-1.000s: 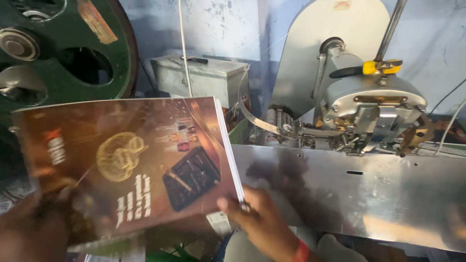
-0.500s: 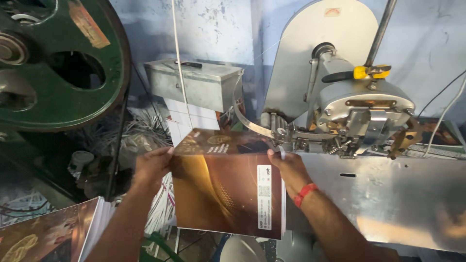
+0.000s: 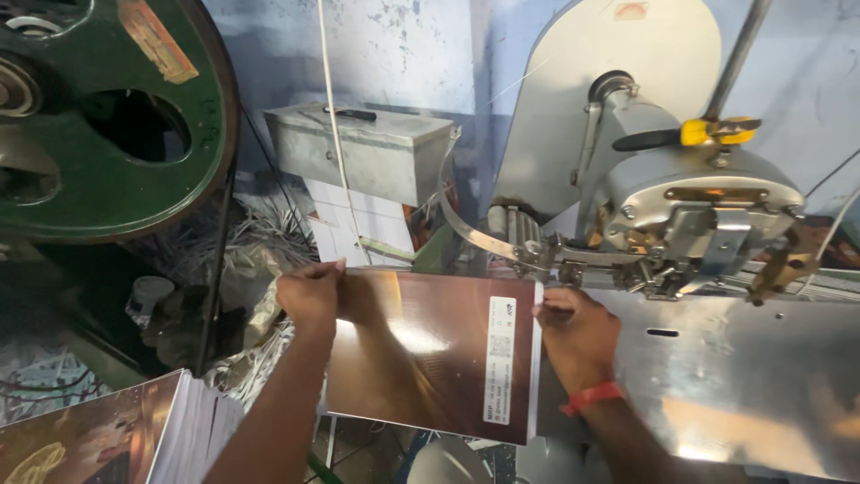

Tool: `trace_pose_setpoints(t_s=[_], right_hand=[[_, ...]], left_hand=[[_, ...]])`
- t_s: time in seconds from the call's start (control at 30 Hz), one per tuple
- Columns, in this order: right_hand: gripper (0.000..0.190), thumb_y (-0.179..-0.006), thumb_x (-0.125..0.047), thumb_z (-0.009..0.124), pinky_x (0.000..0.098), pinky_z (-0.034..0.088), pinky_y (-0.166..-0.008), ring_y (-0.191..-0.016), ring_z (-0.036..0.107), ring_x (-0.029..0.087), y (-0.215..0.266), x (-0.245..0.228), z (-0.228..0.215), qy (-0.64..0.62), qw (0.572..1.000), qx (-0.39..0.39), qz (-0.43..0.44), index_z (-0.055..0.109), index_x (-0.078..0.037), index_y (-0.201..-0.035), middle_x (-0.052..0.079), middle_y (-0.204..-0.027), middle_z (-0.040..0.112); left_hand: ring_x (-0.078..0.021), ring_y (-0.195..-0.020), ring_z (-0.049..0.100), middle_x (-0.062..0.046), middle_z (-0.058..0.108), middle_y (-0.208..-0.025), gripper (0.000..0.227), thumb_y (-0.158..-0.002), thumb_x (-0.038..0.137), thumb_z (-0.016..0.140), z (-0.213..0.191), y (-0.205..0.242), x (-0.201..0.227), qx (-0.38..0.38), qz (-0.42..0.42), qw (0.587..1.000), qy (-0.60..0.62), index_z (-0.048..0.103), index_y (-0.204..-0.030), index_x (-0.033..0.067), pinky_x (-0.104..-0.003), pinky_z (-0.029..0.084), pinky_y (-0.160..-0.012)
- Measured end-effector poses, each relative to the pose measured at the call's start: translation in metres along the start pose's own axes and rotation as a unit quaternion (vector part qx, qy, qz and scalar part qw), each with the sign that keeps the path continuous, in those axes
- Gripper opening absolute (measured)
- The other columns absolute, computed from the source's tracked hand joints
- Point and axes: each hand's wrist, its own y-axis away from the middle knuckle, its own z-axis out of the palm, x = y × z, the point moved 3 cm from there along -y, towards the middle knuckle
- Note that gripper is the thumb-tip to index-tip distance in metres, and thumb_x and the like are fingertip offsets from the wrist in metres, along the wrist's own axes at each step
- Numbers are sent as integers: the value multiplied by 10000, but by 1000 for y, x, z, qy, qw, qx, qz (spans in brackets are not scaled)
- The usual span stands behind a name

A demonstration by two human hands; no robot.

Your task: The person repeatedly places book covers onto a binding machine, pulls a lever to secure the binding, and then removes the finished book. This process is performed on multiple books with different cover designs.

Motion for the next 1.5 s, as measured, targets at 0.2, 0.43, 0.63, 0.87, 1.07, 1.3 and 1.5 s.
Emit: trace_pose_setpoints(t_s=[0.2,0.43,0.63,0.87,1.07,1.3,1.5], right_hand=[[329,-828,-74,724,383,581,-773,-838,736,283,11,-15,1,69,988,24,-134,732,-53,-1156,143,-980,738],[507,-786,-45,683,395,571,-754,-811,699,281,9,-15,4,78,983,10,-168,679,-60,-1293,138,-974,686],[489,-782,-19,671,415,553,-747,-788,668,297,7,-12,6,113,977,4,-178,711,-64,-1268,140,-925,666],[485,-785,-24,657,418,548,-785,-839,664,315,8,-17,1,115,975,-3,-192,704,-41,-1267,160,-946,668],[474,-780,-41,654,478,523,-860,-940,643,392,7,-21,-12,141,963,15,-231,691,-6,-1251,202,-1005,675],[517,-762,-27,663,480,514,-812,-892,637,390,10,-23,-35,124,974,8,-190,663,2,-1279,205,-976,668],[438,-799,-8,662,428,544,-815,-883,682,329,11,3,-65,118,983,41,-135,700,-40,-1235,159,-1020,711]], left_hand=[[-236,-747,723,-140,770,-871,157,-788,160,854,3,-1,-22,19,131,990,-46,826,-901,55,-356,573,-735],[-301,-897,673,-147,732,-985,254,-748,67,802,-1,19,-26,-2,108,994,-14,805,-1002,64,-384,535,-821],[-330,-958,665,-164,716,-1008,217,-781,62,782,-3,19,-15,8,156,987,-29,797,-997,51,-408,523,-864],[-357,-1025,632,-181,684,-1059,260,-786,49,753,-3,28,-10,-7,146,988,-46,786,-1043,33,-435,489,-938],[-368,-1135,552,-170,642,-1185,291,-797,56,735,2,38,-2,-18,136,988,-75,785,-1084,48,-446,448,-1003],[-386,-1124,537,-163,635,-1182,355,-755,87,772,12,55,22,-24,160,983,-83,767,-1109,52,-471,435,-999],[-367,-1178,506,-124,616,-1234,343,-747,96,776,26,81,45,-56,148,982,-101,779,-1090,78,-486,418,-1049]])
